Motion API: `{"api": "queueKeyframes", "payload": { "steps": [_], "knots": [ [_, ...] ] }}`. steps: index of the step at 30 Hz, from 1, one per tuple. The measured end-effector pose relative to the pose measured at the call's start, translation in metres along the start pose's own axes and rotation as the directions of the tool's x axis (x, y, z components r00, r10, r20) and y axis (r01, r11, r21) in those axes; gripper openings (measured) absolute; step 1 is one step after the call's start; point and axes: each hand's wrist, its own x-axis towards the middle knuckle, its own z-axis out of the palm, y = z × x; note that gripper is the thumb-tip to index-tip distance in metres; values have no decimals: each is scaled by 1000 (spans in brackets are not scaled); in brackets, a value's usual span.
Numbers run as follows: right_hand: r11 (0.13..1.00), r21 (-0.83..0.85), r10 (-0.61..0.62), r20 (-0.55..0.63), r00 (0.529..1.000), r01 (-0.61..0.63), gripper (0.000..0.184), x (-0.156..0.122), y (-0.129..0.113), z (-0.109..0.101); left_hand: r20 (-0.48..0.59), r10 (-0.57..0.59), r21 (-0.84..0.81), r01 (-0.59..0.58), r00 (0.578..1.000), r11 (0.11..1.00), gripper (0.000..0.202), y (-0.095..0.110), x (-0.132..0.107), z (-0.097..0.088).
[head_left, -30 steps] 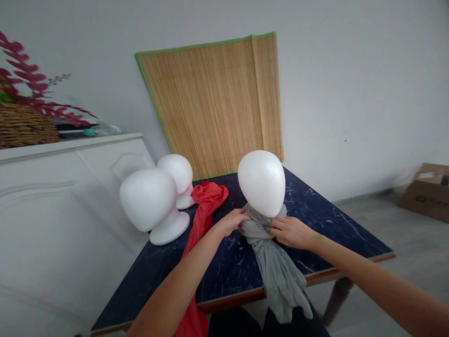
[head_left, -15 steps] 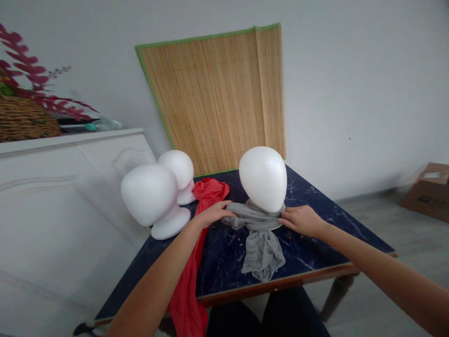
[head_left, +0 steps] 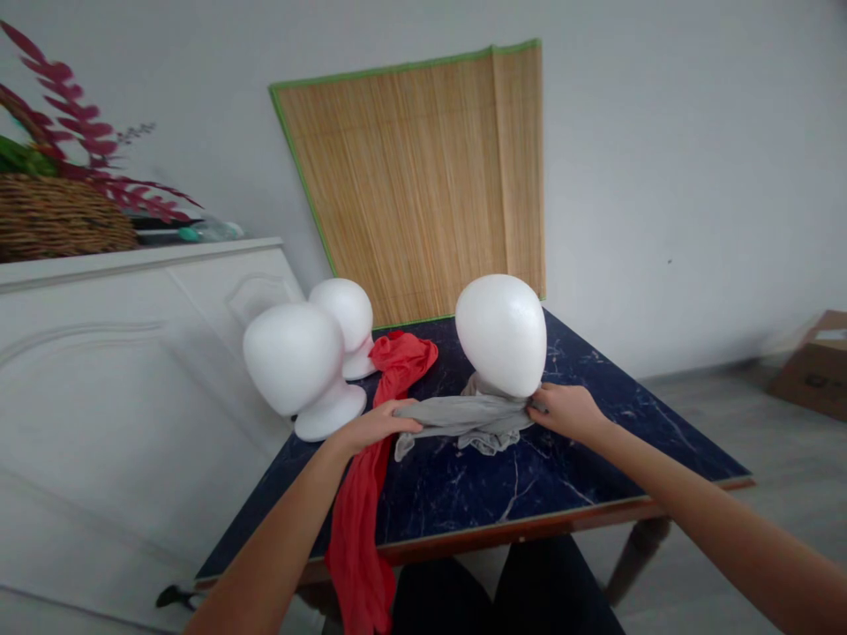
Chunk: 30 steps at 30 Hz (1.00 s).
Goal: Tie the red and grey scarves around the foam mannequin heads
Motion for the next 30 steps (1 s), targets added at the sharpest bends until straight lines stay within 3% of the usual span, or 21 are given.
{"api": "queueKeyframes", "payload": {
  "steps": [3, 8, 13, 16, 18, 20, 22, 23, 27, 30],
  "knots": [
    [998, 28, 60, -7, 998, -60, 28, -1, -7, 3, -106, -22, -319, -14, 994, 948, 28, -11, -8, 15],
    [995, 36, 97, -17, 995, -96, 24, -4, -11, 4, -52, -149, -415, 114, 988, 903, 25, -25, -23, 29],
    [990, 55, 136, -52, 989, -134, 26, -4, -12, 5, 242, -179, -369, 261, 954, 892, 48, -22, -47, 38],
    [964, 233, 166, -141, 976, -130, 24, -3, -7, 14, 315, -134, -399, 259, 940, 880, 49, -21, -55, 58],
    [856, 508, 219, -186, 958, -97, 17, -1, 0, 24, 289, -137, -460, 263, 948, 848, 46, -24, -59, 76],
    [608, 790, 321, -158, 934, -75, 8, 1, 8, 33, 229, -170, -525, 269, 958, 808, 43, -29, -64, 97],
    [368, 926, 422, -88, 902, -82, 8, 3, 16, 41, 180, -211, -570, 277, 961, 773, 43, -36, -71, 116],
    [302, 949, 461, -64, 885, -89, 12, 5, 19, 44, 164, -231, -583, 283, 959, 761, 43, -40, -75, 123],
    [266, 958, 544, -59, 837, -105, 15, 16, 26, 50, 129, -272, -627, 290, 954, 723, 42, -51, -91, 134],
    [296, 948, 573, -77, 816, -118, 11, 25, 24, 51, 203, -224, -655, 302, 953, 693, 42, -61, -97, 135]
  ]
}}
